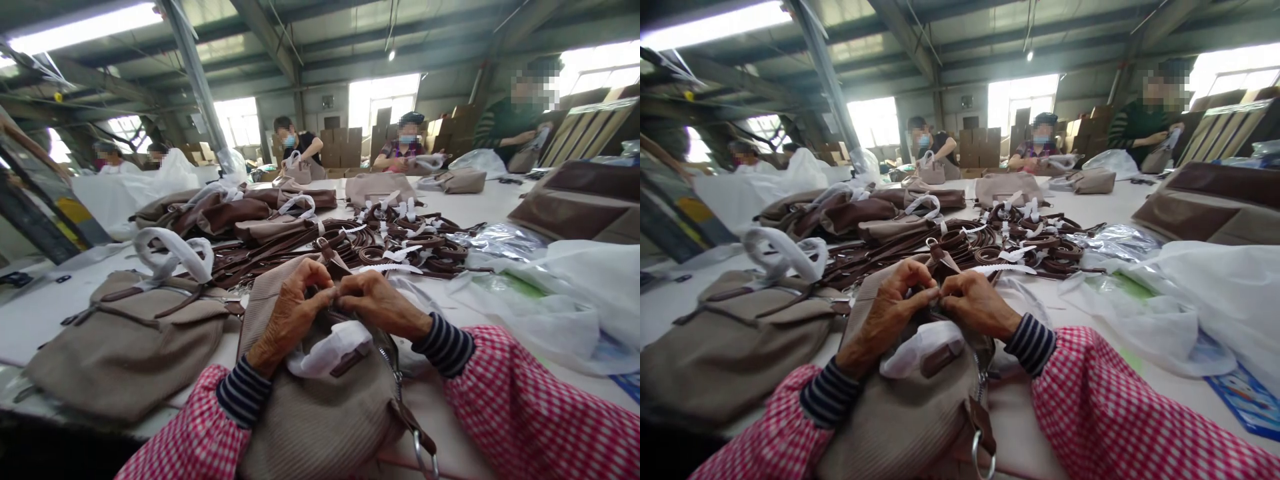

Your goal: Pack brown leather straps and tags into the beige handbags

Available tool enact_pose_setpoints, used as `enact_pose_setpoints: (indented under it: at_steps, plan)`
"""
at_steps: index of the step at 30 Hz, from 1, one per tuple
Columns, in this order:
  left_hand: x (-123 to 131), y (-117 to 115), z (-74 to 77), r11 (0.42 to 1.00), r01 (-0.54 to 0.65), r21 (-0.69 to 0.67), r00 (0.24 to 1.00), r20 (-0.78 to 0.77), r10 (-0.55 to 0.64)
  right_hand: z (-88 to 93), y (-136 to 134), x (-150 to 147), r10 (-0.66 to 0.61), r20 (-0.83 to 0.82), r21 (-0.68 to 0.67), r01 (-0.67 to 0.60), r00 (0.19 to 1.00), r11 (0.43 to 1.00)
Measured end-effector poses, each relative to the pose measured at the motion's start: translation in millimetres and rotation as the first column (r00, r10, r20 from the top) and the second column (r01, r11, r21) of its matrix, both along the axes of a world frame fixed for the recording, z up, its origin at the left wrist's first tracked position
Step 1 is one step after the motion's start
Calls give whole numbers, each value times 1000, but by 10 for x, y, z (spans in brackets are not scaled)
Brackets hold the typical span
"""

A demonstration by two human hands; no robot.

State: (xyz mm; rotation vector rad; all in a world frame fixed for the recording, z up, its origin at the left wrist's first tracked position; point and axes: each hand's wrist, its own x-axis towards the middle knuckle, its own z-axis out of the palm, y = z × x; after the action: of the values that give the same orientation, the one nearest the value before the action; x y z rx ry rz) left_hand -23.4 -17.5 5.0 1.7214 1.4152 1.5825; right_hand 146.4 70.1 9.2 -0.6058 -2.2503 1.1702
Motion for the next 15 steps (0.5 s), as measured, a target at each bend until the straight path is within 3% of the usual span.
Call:
enact_pose_setpoints:
  at_steps: [4,6,10,15]
  plan:
    - [-12,15,3,977,141,-159,980,-120,-161,-73,4,145,-113,-47,-150,105,992,983]
    - [-12,21,0,965,122,-230,954,-242,-178,-83,-12,184,-120,-55,-202,106,991,974]
    - [-7,49,-18,970,44,-240,911,-388,-137,-56,-43,177,-93,-50,-128,86,994,988]
    - [-19,65,-45,975,76,-208,919,-364,-150,38,7,295,9,144,-52,-2,990,999]
